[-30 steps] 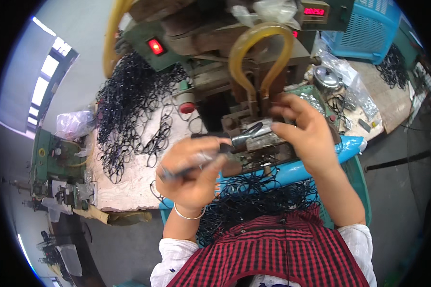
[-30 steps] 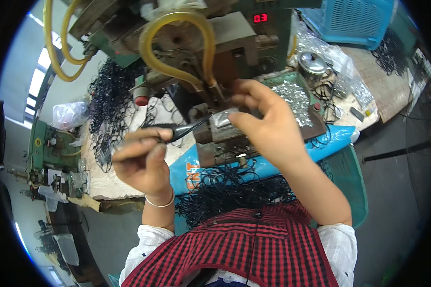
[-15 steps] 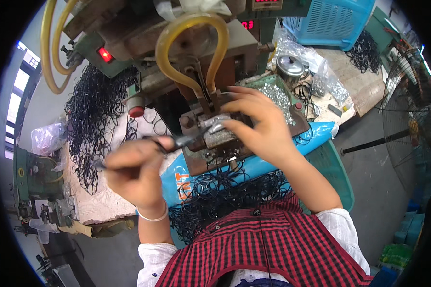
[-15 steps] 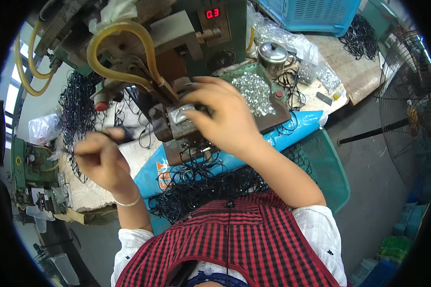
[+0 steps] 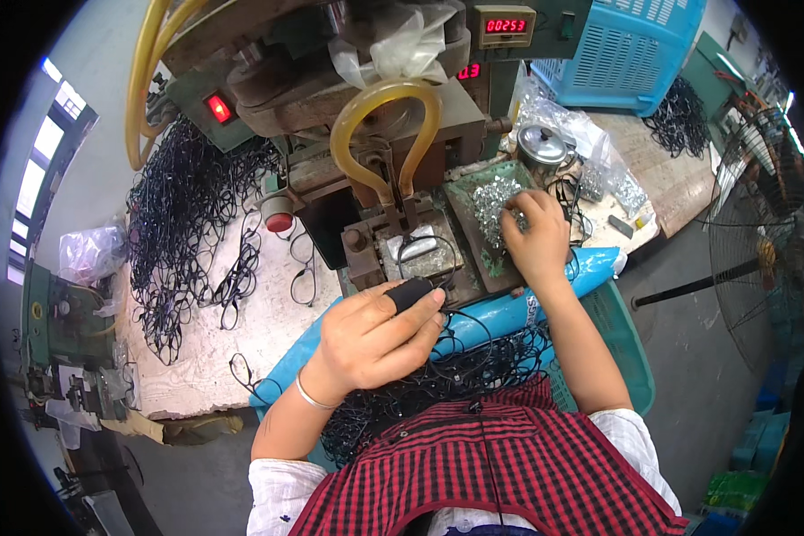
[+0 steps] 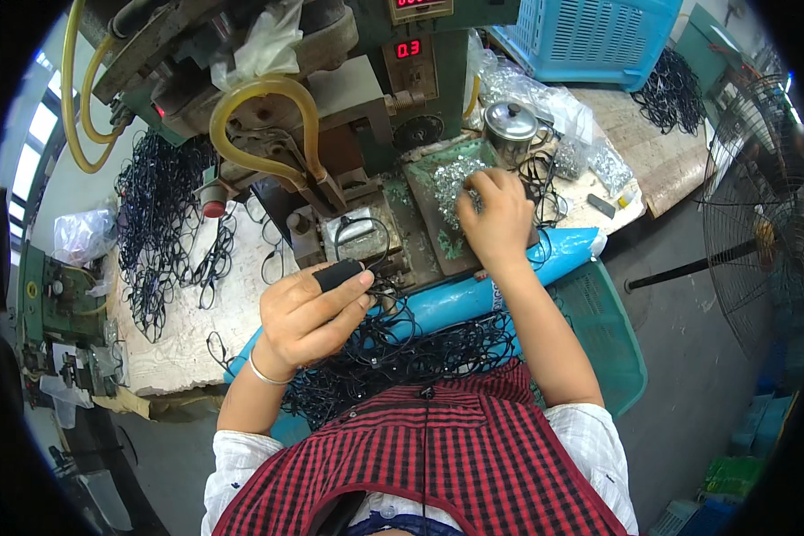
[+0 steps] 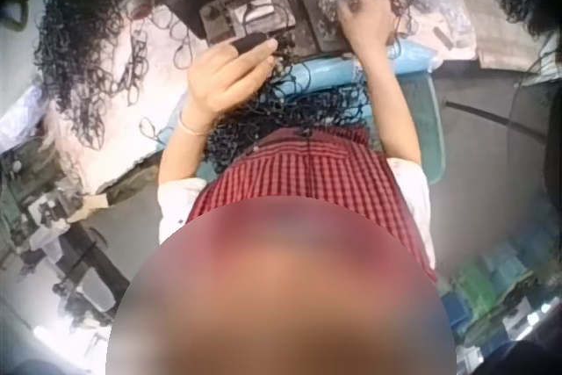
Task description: The person repeatedly picks black wire loops and small metal pieces, places them into a press machine, and removes the assembled units. The person handles the items one at a time and places finished pieces into a pile on the table.
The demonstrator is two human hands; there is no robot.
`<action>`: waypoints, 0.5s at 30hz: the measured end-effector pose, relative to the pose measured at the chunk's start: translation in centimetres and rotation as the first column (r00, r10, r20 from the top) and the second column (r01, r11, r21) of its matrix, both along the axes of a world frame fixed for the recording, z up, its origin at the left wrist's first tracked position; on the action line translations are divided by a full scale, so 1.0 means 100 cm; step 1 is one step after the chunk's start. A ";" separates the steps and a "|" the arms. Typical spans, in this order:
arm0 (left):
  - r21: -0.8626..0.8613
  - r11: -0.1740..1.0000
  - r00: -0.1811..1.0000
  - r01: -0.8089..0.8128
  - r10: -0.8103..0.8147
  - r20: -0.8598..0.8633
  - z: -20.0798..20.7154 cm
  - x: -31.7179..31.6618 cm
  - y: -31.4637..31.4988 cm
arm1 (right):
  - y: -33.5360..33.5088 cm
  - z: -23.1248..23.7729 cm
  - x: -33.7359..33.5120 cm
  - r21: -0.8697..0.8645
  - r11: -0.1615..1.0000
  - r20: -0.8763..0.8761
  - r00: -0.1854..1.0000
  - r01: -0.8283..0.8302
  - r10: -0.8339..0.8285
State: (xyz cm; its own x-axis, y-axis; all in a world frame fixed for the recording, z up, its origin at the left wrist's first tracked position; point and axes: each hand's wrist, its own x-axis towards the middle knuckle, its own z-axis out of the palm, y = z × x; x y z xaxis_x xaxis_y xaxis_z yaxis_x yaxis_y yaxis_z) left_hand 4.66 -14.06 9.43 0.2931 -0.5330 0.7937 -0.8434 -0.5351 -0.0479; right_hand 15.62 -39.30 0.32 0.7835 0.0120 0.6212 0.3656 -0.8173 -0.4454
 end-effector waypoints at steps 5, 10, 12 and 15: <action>0.014 0.999 0.997 -0.030 0.031 -0.066 0.001 -0.006 0.004 | 0.044 -0.002 0.037 -0.273 0.962 0.021 1.000 -0.014 0.021; -0.065 0.937 0.939 -0.344 0.342 -0.040 -0.023 -0.050 0.031 | 0.021 -0.013 0.011 -0.258 0.966 -0.018 1.000 0.009 -0.014; -0.232 0.738 0.769 -0.634 0.635 -0.081 -0.038 -0.061 0.071 | 0.004 -0.009 -0.013 0.222 0.975 0.078 0.997 -0.001 -0.016; -0.333 0.481 0.578 -0.811 0.745 -0.334 -0.033 -0.049 0.114 | -0.017 -0.021 -0.020 0.964 0.266 -0.047 0.979 -0.008 0.200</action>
